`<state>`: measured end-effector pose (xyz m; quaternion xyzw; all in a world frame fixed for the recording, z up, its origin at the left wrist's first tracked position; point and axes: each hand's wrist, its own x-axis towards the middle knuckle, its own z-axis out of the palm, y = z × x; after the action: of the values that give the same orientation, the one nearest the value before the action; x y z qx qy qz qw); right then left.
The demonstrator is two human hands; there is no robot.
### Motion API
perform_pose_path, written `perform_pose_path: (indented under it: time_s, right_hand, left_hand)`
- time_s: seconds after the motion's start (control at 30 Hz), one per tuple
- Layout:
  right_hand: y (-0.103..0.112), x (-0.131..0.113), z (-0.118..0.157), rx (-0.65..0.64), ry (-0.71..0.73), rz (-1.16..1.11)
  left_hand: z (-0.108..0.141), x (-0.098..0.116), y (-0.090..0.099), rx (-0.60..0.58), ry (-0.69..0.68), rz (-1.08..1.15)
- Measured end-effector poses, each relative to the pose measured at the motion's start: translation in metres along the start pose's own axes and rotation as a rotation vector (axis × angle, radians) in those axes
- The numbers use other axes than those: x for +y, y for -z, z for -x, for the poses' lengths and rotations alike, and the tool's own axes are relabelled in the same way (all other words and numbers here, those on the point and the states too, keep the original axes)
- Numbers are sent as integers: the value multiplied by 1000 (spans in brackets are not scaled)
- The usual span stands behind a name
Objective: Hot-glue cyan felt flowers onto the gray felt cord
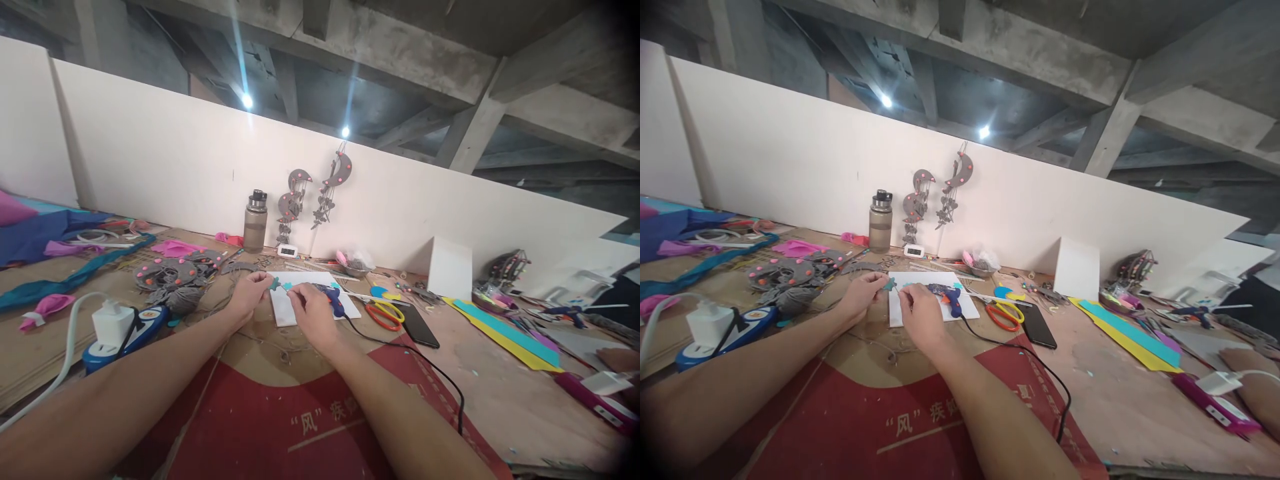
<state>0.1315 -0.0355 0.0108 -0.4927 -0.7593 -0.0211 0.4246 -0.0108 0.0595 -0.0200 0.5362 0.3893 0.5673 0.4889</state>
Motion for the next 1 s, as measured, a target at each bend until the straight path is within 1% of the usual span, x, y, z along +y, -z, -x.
perform_pose_path:
  time_s: [0.13,0.27,0.37,0.53,0.67,0.77,0.87,0.93,1.0]
  right_hand:
    - [5,-5,-2,36,-3,-6]
    - [10,-11,-4,54,5,-15]
    - [14,-15,-5,65,4,-30]
    - [25,-24,-7,73,-41,-94]
    - [35,-30,-10,41,-117,-252]
    - [45,-35,-11,-24,-138,-366]
    - [54,-41,-11,-146,-99,-466]
    - [58,-46,-10,-286,-25,-489]
    - [57,-48,-9,-474,75,-472]
  left_hand:
    - [-9,8,11,25,-13,72]
    - [-20,20,24,108,-49,159]
    - [-24,26,30,153,-91,240]
    - [-27,23,32,192,-91,280]
    - [-30,16,32,184,-71,280]
    - [-32,14,33,193,-62,280]
    - [-30,14,33,207,-31,271]
    - [-28,16,32,213,-17,267]
    - [-25,17,30,214,-4,265]
